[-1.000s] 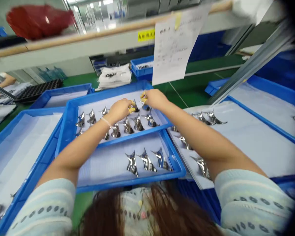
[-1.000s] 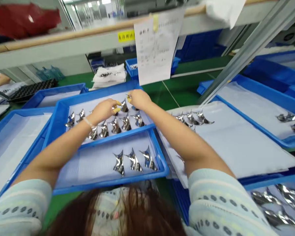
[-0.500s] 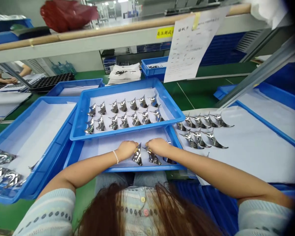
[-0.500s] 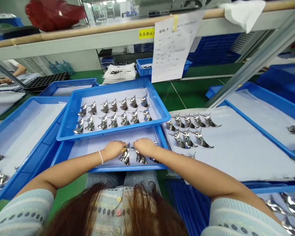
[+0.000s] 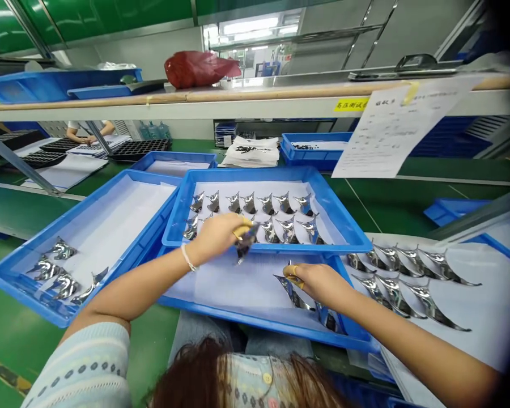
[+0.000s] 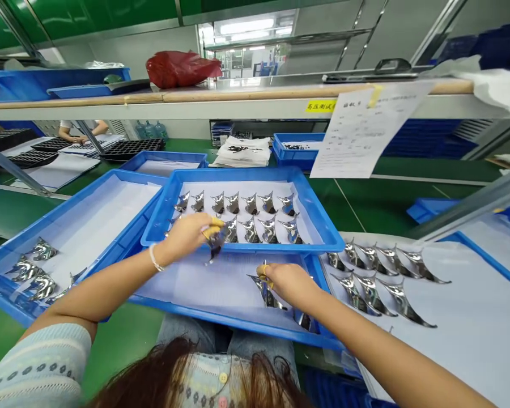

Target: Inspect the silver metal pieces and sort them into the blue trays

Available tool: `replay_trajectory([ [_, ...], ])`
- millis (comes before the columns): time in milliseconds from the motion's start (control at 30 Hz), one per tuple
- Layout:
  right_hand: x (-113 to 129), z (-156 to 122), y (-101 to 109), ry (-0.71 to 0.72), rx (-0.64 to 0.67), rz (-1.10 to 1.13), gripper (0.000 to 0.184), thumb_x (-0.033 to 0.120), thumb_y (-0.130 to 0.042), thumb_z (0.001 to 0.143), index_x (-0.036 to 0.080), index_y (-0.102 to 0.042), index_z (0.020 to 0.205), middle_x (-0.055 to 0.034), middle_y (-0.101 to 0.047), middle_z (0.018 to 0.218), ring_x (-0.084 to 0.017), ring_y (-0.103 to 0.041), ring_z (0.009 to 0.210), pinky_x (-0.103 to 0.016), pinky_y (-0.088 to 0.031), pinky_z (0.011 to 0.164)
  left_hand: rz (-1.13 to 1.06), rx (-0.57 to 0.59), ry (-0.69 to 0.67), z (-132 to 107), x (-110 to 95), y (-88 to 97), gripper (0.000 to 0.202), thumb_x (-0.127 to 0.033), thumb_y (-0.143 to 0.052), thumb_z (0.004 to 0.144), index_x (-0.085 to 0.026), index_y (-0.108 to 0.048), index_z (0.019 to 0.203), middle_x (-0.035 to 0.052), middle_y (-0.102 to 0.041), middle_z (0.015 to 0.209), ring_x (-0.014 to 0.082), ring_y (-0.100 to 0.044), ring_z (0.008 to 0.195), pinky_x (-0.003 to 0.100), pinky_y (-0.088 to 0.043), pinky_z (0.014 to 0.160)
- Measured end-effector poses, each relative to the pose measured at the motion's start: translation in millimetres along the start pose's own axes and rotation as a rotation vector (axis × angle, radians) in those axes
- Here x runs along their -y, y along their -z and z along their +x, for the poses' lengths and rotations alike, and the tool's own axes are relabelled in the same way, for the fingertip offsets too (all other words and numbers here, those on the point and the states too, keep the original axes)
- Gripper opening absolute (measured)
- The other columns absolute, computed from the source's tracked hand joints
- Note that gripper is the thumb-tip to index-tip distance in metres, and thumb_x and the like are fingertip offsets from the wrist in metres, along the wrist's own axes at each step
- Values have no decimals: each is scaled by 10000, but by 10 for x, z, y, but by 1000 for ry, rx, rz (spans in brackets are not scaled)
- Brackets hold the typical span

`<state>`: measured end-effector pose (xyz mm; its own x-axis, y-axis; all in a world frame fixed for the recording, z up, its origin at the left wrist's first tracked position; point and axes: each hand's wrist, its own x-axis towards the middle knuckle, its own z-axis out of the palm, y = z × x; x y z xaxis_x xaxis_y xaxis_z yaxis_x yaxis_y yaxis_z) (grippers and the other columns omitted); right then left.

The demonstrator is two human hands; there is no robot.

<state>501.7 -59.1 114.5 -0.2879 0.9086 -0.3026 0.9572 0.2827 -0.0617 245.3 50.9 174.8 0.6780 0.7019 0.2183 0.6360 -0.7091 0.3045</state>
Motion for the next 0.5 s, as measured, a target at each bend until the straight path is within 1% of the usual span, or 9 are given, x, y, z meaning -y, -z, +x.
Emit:
replay_trajectory([
  [33, -5, -12, 121, 34, -32, 19, 286, 140, -510, 915, 263, -703, 1088, -43, -778, 1058, -227, -735, 918, -280, -477, 690, -10, -84, 43, 87, 123, 170, 238, -269, -576, 968, -239, -733, 1144, 44, -757, 1135, 215, -686, 1060, 307, -509, 932],
  [100, -41, 8, 412, 98, -117, 33, 271, 170, -519, 920, 283, -714, 1069, -31, -781, 1040, -210, -729, 880, -267, -471, 678, 14, -201, 158, 291, 402, 459, 237, -265, -597, 950, -240, -739, 1139, 27, -759, 1138, 205, -684, 1063, 292, -499, 952],
  [167, -108, 125, 758, 95, -210, -40, 275, 170, -526, 910, 289, -721, 1064, -33, -777, 1036, -202, -718, 830, -260, -444, 634, 67, -264, 295, 523, 692, 645, 249, -287, -602, 944, -245, -739, 1149, 25, -753, 1155, 210, -674, 1092, 285, -492, 962],
  [200, -151, 230, 938, 67, -246, -111, 286, 160, -527, 904, 288, -719, 1073, -35, -773, 1036, -200, -710, 806, -258, -419, 606, 95, -283, 357, 643, 832, 692, 256, -306, -597, 946, -243, -740, 1149, 38, -744, 1173, 222, -666, 1115, 291, -493, 962],
  [267, -247, 529, 1278, -5, -292, -289, 314, 129, -512, 902, 274, -704, 1105, -48, -761, 1035, -196, -692, 763, -260, -351, 550, 140, -294, 464, 875, 1088, 703, 272, -346, -583, 951, -224, -751, 1125, 81, -725, 1193, 261, -656, 1139, 317, -506, 936],
  [300, -296, 717, 1424, -10, -306, -370, 341, 112, -494, 911, 264, -686, 1148, -60, -750, 1066, -196, -688, 775, -262, -327, 539, 154, -290, 510, 982, 1203, 673, 273, -354, -578, 952, -210, -759, 1097, 101, -724, 1182, 277, -658, 1137, 331, -513, 918],
  [367, -383, 1134, 1641, 7, -320, -461, 383, 68, -444, 927, 230, -653, 1205, -95, -723, 1142, -211, -691, 837, -269, -325, 543, 172, -252, 606, 1166, 1410, 572, 255, -352, -584, 952, -193, -762, 1042, 109, -735, 1120, 278, -675, 1098, 350, -526, 893],
  [433, -438, 1558, 1748, 36, -312, -486, 375, 52, -425, 944, 203, -654, 1200, -116, -713, 1147, -225, -694, 889, -276, -374, 578, 179, -197, 686, 1303, 1589, 451, 244, -357, -599, 957, -172, -733, 1044, 95, -735, 1075, 251, -686, 1048, 385, -540, 899],
  [500, -450, 1941, 1760, 65, -289, -500, 336, 70, -435, 972, 187, -658, 1194, -121, -706, 1153, -224, -695, 918, -292, -452, 649, 182, -146, 744, 1397, 1744, 338, 273, -376, -613, 961, -153, -687, 1100, 89, -710, 1110, 224, -678, 1029, 424, -553, 914],
])
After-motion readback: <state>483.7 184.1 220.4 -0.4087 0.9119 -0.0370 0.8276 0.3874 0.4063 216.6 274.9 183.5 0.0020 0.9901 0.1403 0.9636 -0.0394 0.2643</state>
